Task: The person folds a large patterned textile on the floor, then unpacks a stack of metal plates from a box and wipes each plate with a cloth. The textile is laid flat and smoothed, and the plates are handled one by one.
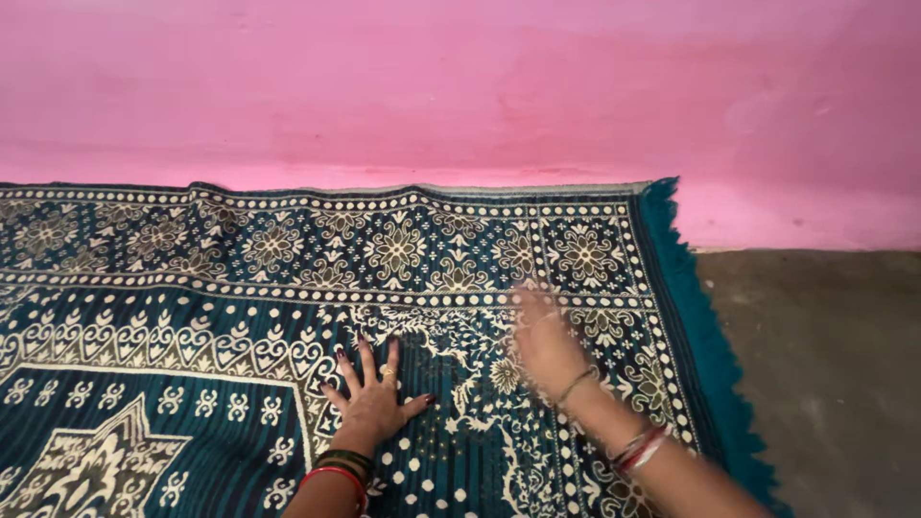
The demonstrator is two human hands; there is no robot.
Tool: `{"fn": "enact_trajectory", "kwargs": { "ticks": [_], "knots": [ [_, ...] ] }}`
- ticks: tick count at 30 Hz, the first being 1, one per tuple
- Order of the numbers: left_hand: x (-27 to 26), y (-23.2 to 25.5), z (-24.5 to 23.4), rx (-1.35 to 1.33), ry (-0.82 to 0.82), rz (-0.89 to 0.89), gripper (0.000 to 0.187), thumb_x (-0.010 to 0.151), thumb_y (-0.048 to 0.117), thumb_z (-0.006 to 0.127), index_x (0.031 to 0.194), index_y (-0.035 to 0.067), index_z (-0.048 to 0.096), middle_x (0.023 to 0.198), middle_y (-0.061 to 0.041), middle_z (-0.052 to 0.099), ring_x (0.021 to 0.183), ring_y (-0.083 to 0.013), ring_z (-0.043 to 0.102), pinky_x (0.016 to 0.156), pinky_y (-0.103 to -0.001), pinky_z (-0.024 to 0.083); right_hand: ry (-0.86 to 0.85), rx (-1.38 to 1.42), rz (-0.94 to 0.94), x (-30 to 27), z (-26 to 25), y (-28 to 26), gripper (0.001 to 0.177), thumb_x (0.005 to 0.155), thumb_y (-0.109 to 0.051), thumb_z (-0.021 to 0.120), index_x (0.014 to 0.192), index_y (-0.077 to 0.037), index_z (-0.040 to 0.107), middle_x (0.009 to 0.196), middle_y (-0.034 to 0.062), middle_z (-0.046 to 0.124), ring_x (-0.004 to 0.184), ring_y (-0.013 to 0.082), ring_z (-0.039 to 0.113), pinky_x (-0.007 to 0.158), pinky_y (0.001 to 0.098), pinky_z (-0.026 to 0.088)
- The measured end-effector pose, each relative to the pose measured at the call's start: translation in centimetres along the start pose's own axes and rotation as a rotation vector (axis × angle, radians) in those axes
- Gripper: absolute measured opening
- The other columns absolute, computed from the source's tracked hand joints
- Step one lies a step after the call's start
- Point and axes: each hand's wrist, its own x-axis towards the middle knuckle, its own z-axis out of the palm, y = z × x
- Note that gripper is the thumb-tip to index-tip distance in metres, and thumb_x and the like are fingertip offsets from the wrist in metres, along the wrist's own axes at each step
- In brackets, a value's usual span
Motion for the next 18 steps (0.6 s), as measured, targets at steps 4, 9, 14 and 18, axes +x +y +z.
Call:
{"fn": "enact_trajectory", "kwargs": {
  "ticks": [4,9,14,18],
  "knots": [
    [1.2,0.1,0.0,0.197,-0.182,-0.005,0.096,0.085,0.068,0.067,0.162,0.046,0.014,0.175,-0.017,-0.031,0.153,-0.0562,-0.022,0.111,-0.08,0.002,-0.506,-0.33,-0.761,-6.9,7.2,-7.8,0.07,0.097,-0.03,0.052,0.156,0.001,0.03,0.165,0.0211,0.021,0.155,0.0309,0.017,0.125,0.0446,0.014],
    [0.8,0.0,0.3,0.046,-0.052,-0.014,0.127,0.078,0.076,0.068,0.164,0.024,-0.008,0.171,-0.012,-0.025,0.153,-0.0511,-0.019,0.113,-0.078,0.004,-0.569,-0.759,-0.622,0.7,6.8,-5.2,0.079,0.093,-0.067,0.043,0.158,-0.027,0.024,0.169,0.0057,0.006,0.156,0.0245,0.003,0.126,0.0485,0.001],
    [0.8,0.2,-0.7,0.038,-0.085,-0.039,0.135,0.079,0.084,0.064,0.163,0.01,-0.011,0.171,-0.015,-0.023,0.154,-0.0506,-0.018,0.115,-0.077,0.005,0.108,-0.621,0.129,10.6,-7.0,6.4,0.08,0.095,-0.065,0.049,0.16,-0.022,0.032,0.168,0.0145,0.023,0.157,0.0345,0.017,0.126,0.0483,0.018],
    [1.0,0.0,-0.4,0.042,-0.106,-0.041,0.136,0.08,0.083,0.064,0.162,0.01,-0.016,0.171,-0.015,-0.025,0.153,-0.051,-0.02,0.114,-0.078,0.004,0.365,-0.747,0.42,11.2,-8.3,8.6,0.074,0.096,-0.06,0.049,0.154,-0.015,0.036,0.164,0.0158,0.023,0.151,0.045,0.025,0.111,0.0708,0.026]
  ]
}}
